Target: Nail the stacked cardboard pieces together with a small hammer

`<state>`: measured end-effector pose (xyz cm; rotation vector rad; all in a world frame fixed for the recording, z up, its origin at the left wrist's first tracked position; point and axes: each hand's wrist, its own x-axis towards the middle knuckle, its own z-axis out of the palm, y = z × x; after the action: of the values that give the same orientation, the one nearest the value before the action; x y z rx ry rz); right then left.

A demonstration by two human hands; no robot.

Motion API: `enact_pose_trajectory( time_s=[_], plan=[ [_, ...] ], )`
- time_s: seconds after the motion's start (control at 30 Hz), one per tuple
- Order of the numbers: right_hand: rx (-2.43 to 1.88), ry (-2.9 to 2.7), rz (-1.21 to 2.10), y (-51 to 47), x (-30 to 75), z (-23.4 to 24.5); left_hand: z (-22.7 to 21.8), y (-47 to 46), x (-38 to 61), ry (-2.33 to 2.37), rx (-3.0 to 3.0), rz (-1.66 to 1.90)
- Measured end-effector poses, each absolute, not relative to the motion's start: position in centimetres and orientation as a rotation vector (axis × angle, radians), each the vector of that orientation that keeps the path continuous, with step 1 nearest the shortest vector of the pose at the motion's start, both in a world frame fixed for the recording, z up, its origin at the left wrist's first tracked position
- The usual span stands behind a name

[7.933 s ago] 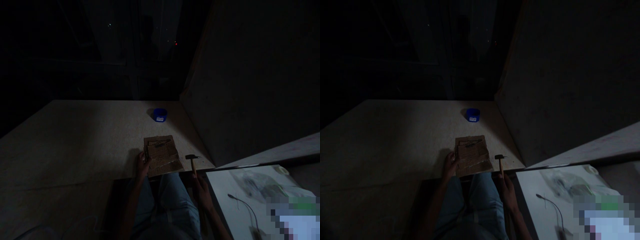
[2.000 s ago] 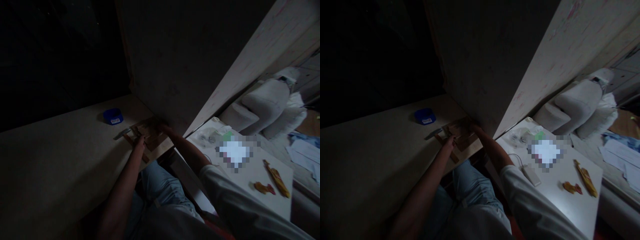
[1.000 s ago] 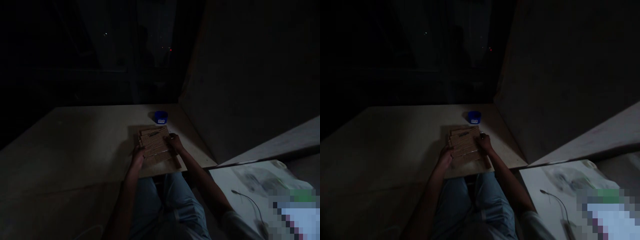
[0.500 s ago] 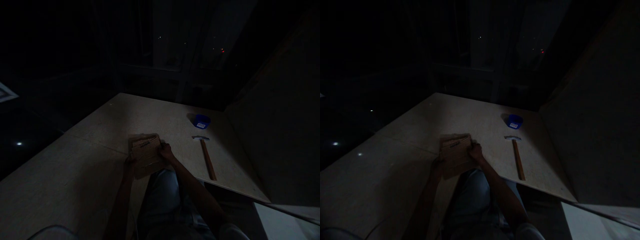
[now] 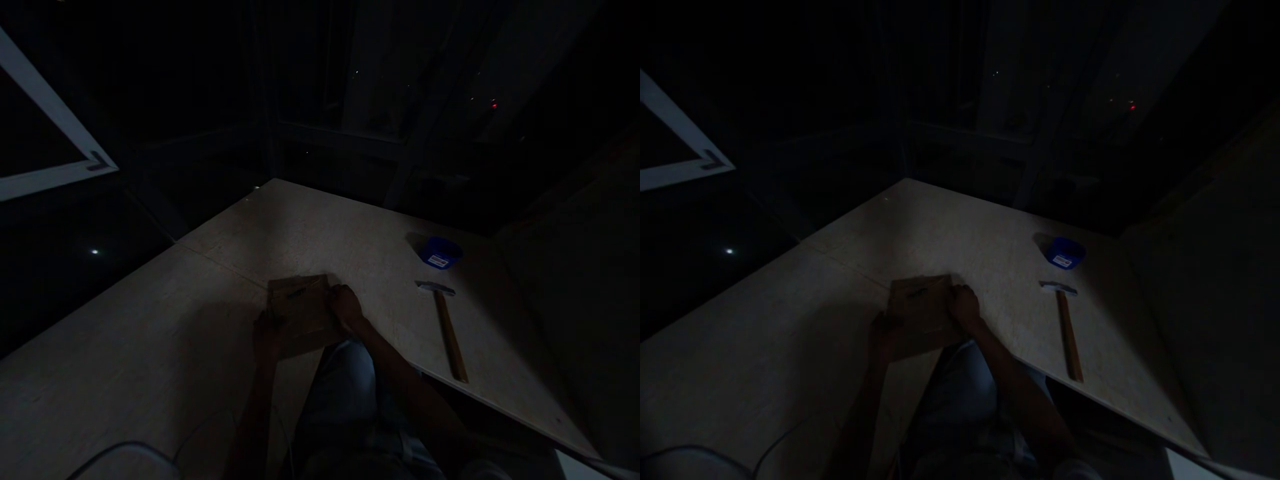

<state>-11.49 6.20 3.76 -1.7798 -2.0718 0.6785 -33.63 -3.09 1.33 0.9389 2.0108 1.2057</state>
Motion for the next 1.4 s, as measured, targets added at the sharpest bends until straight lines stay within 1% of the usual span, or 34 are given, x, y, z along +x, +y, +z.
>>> enact_pose_trajectory(
  time_s=[0.1, 0.17, 0.27, 0.37, 0.53, 0.8, 1.27, 1.4],
  plan=[
    [-1.661, -2.137, 0.646, 6.8, -11.8, 5.4, 2.4, -3.7, -32.6, 2.285, 1.157, 1.086],
    [-1.562, -2.191, 0.634, 7.2, -12.3, 6.1, 2.9, -3.9, -31.4, 2.348, 1.469, 1.007],
    [-1.357, -2.349, 0.602, 8.0, -13.7, 6.2, 2.6, -3.8, -29.1, 2.230, 1.905, 0.911],
    [-1.209, -2.548, 0.558, 9.1, -15.1, 5.6, 1.4, -3.1, -27.3, 2.082, 2.116, 0.747],
    [-1.131, -2.693, 0.574, 10.7, -16.3, 4.5, -0.1, -2.5, -26.4, 2.030, 2.134, 0.645],
    [-1.029, -2.675, 0.612, 11.4, -15.8, 3.2, -0.7, -2.9, -26.8, 2.036, 2.136, 0.782],
    [-0.935, -2.660, 0.590, 12.3, -15.3, 2.5, -1.0, -2.6, -27.0, 2.003, 2.092, 0.785],
    [-0.837, -2.639, 0.620, 12.7, -15.0, 2.3, -1.0, -2.6, -27.0, 2.006, 2.095, 0.795]
  ],
)
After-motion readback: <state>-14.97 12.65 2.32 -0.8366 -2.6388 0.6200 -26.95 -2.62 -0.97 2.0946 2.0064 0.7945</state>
